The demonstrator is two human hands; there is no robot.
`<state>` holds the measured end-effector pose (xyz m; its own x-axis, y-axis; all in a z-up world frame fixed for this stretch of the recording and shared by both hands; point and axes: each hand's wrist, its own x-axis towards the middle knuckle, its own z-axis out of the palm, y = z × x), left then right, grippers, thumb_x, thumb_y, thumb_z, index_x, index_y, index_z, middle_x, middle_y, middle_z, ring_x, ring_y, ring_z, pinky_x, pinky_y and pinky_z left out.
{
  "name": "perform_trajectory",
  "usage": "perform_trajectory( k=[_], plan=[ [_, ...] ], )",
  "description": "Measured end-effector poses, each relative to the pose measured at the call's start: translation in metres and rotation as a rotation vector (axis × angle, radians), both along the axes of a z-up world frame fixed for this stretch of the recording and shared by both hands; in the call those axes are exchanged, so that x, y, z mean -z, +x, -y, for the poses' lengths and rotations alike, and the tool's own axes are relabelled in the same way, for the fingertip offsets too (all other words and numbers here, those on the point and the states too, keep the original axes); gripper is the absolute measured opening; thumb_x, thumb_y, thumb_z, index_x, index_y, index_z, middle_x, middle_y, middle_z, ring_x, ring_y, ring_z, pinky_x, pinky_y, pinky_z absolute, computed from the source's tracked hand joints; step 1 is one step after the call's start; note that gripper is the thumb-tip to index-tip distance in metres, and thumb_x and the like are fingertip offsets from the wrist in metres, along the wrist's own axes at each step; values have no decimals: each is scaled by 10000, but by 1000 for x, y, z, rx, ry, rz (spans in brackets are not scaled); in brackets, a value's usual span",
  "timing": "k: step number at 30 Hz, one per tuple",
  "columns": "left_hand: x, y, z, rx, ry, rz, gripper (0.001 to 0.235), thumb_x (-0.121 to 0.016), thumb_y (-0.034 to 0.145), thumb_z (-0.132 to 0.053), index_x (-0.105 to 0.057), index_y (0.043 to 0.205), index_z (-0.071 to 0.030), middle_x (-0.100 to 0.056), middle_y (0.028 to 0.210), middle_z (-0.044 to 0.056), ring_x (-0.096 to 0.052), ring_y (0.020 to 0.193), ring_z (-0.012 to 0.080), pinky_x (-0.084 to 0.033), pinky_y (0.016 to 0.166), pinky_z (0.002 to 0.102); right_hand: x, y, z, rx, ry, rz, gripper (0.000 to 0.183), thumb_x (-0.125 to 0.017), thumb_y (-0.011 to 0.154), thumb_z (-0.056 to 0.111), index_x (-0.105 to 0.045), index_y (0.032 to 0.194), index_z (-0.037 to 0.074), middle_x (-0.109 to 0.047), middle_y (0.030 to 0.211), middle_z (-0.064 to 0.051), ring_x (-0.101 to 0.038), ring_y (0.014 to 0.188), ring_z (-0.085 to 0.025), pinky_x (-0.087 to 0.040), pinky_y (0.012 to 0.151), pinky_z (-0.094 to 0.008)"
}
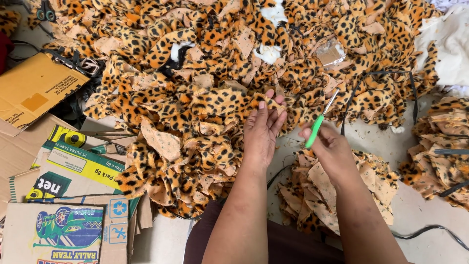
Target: The person sits on the floor and uses green-handled scissors to cut a large pile of leopard-print fabric into smaller pieces. The person repeatedly picks up fabric, cuts it, and places the cut pieces into a pile. Cardboard boxes are visible nearby.
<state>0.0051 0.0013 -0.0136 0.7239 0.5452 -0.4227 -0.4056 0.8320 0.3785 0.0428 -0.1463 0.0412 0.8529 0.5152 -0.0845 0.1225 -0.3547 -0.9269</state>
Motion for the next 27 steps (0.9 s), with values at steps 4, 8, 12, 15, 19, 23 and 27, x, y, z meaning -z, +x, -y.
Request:
perform_trajectory(
  k=[4, 8, 12, 15, 19, 23, 27],
  plan=[
    [-16, -7, 2, 35, 34, -5, 362, -644, 1021, -318, -483, 945, -3, -478, 816, 23, -633, 805, 147, -658, 918, 344, 20, -8, 11, -331, 128, -470, 772, -544, 851, 718, -778, 977, -7, -740, 917, -277, -695, 945, -401, -593, 771, -493],
    [15, -3, 7, 111, 90, 12, 377, -619, 1025, -397, -555, 1108, -35, -648, 980, 136, -730, 976, 247, -622, 945, 388, 43, 2, 10, -520, 142, -548, 740, -428, 955, 627, -738, 1036, -41, -747, 955, -260, -724, 927, -352, -609, 695, -414],
    [-81, -24, -4, 157, 162, -144, 343, -660, 964, -469, -543, 919, -150, -716, 821, 33, -745, 737, 146, -643, 759, 275, 56, 16, 2, -498, 147, -633, 791, -399, 950, 666, -725, 1053, -48, -743, 937, -231, -714, 927, -330, -607, 699, -411],
    [-68, -29, -2, 203, 264, -71, 364, -534, 1049, -419, -535, 945, -71, -749, 1096, 217, -744, 1003, 282, -612, 887, 370, 68, 23, -7, -481, 211, -697, 761, -359, 960, 715, -708, 1013, 41, -747, 920, -137, -726, 895, -249, -602, 738, -368],
    [-60, -23, -5, 175, 459, -222, 449, -521, 1038, -494, -561, 894, -71, -691, 674, 188, -560, 328, 173, -470, 285, 274, 81, 25, -21, -409, 238, -722, 767, -408, 959, 696, -724, 996, -2, -747, 887, -180, -731, 847, -279, -607, 743, -402],
    [-88, -28, -11, 110, 569, -346, 479, -449, 1035, -521, -494, 824, -94, -580, 536, 128, -528, 324, 169, -426, 295, 258, 92, 20, -34, -283, 279, -645, 505, -636, 974, 484, -715, 882, -6, -728, 783, -148, -734, 728, -242, -620, 676, -349],
    [-8, -15, -18, 81, 773, -541, 555, -393, 1035, -600, -453, 750, -128, -536, 485, 87, -536, 347, 168, -413, 324, 243, 65, 17, -39, -242, 246, -649, 522, -686, 925, 498, -714, 934, -23, -718, 831, -206, -724, 769, -310, -626, 686, -406]
  ],
)
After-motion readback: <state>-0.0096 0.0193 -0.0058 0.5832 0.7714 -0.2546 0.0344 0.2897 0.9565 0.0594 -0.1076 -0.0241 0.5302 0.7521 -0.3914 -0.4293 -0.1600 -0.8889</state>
